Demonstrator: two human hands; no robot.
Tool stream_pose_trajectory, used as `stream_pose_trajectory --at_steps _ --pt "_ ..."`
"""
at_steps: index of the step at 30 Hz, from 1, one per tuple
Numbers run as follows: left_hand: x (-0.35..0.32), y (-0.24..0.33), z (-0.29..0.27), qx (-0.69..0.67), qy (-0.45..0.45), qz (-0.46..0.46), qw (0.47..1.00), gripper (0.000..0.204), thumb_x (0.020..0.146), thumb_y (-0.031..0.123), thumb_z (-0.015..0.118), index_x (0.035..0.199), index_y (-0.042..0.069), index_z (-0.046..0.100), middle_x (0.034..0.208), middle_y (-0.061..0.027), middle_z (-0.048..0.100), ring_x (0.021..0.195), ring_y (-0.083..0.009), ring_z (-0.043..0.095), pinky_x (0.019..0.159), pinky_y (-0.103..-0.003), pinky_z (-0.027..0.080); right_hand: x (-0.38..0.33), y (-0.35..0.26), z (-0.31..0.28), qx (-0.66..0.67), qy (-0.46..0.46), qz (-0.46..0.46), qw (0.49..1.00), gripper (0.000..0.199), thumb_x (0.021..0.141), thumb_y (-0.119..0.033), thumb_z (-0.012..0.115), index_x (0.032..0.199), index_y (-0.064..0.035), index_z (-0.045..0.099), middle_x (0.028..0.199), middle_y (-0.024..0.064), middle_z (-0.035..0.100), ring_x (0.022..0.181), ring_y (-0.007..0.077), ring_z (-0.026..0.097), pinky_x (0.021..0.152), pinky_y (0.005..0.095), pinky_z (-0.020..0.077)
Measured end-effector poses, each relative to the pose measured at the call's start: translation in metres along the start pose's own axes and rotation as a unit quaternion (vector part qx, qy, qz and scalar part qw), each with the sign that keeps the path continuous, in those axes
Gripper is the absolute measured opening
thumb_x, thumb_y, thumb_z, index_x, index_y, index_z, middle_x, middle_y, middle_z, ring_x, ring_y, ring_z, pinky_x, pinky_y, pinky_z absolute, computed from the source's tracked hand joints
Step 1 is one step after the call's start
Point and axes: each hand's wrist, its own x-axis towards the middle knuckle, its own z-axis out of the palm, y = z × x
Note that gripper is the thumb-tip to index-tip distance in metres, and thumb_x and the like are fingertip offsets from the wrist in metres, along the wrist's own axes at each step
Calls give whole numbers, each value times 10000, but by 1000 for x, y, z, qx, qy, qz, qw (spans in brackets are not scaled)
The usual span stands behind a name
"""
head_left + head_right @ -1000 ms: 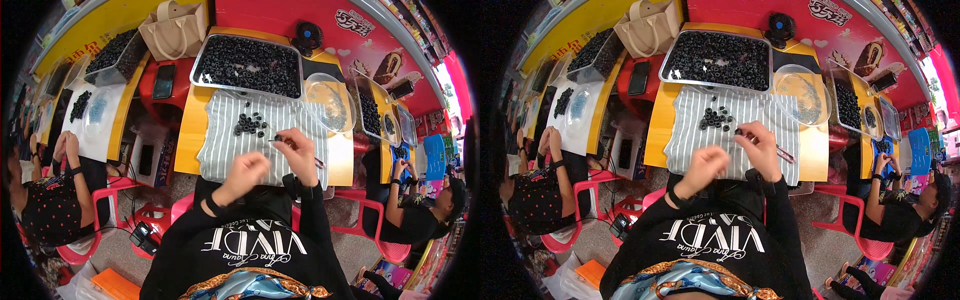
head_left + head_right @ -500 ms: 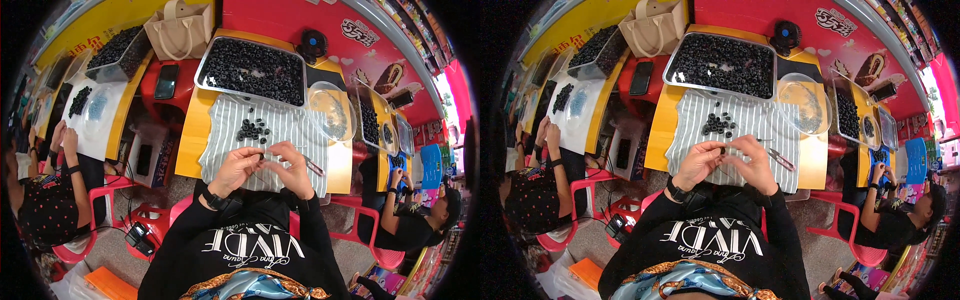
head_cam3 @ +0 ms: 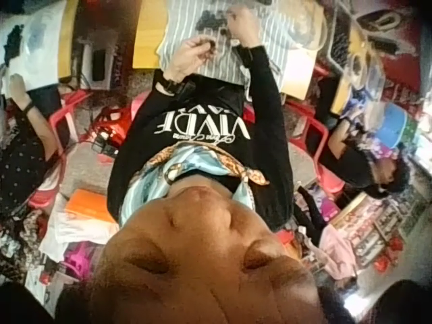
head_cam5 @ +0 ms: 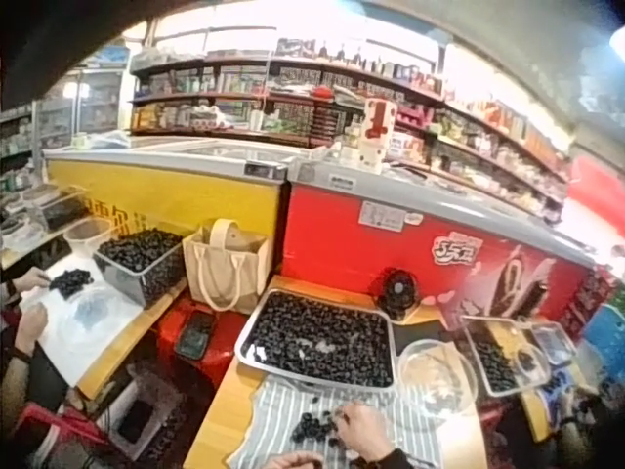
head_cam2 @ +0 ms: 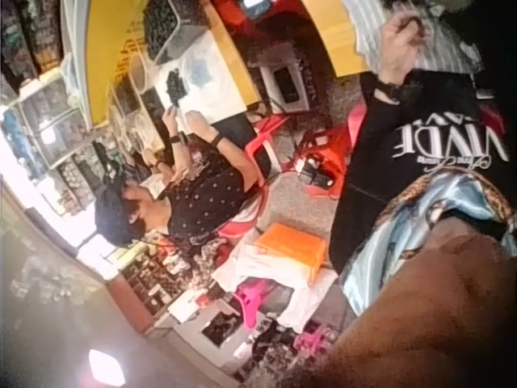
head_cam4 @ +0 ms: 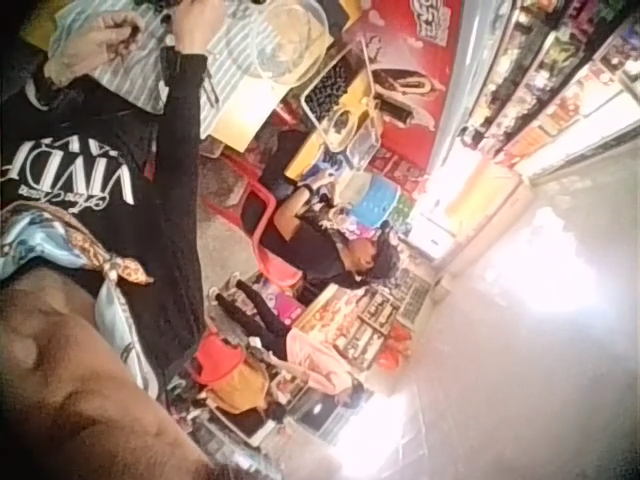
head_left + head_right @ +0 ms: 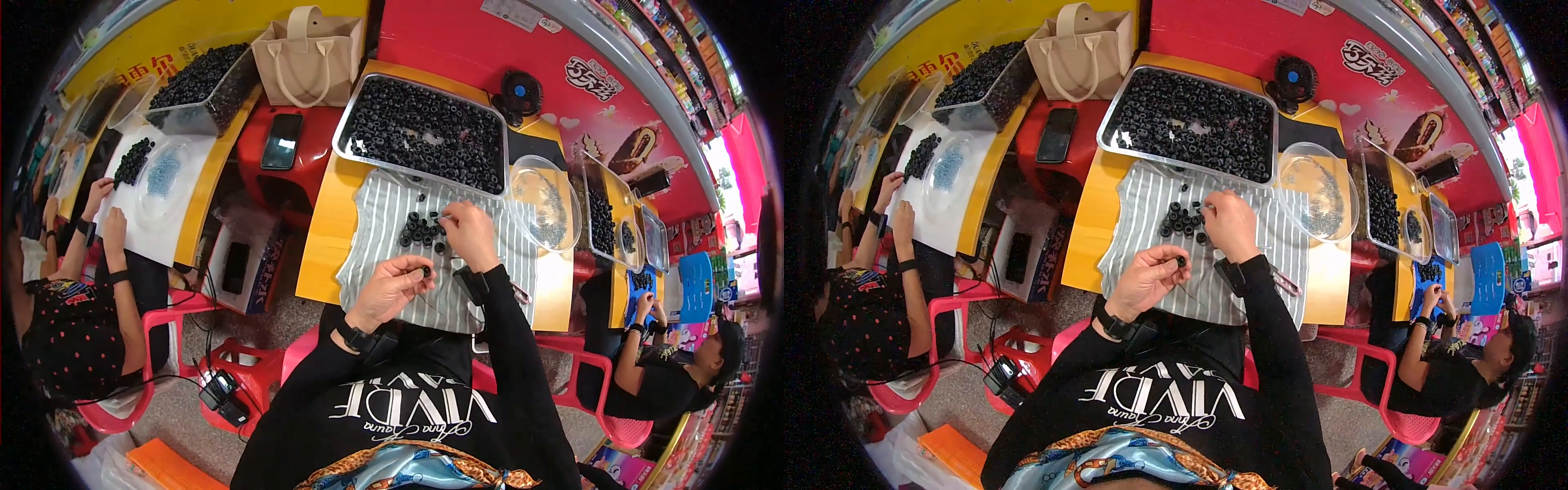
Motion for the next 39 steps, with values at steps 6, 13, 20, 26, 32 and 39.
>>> stream_pose_trajectory --at_steps 6,13,20,26,32,39 --pt "2 1 0 -11 -7 1 1000 226 931 40 569 1147 -14 605 1007 -107 659 886 -193 652 772 -273 502 14 -3 2 -4 -66 36 997 139 684 -128 677 780 -29 657 791 186 650 797 376 633 694 462 494" --pt "1 2 1 -15 -10 1 1000 225 931 47 572 1146 -15 604 1008 -102 659 890 -194 648 797 -291 508 8 6 3 68 -80 12 994 190 670 -93 745 754 8 607 684 136 627 633 282 614 585 370 476" --pt "0 1 0 -9 -4 4 1000 230 929 35 571 1150 -17 605 1018 -100 658 900 -192 648 799 -286 508 -34 -10 -25 299 -28 46 953 100 770 -59 708 818 13 658 667 74 606 628 143 577 568 282 438" --pt "0 0 -3 -4 0 0 1000 247 926 24 571 1168 -23 598 1055 -107 654 913 -193 650 802 -283 511 -77 -24 -30 395 -54 27 917 106 830 28 628 921 18 682 823 63 615 751 106 567 660 237 433" --pt "1 1 5 6 16 -2 1000 239 921 9 572 1154 -40 596 1065 -113 650 924 -183 646 821 -288 521 -86 -39 -33 553 -68 99 824 90 820 64 631 900 26 647 837 44 607 766 97 605 687 227 480" --pt "0 -1 3 27 -3 7 1000 245 907 18 594 1141 -55 592 1052 -129 653 912 -187 648 841 -296 525 -84 -33 -26 462 -73 44 883 63 808 49 660 860 22 637 802 38 615 735 95 618 661 230 497"
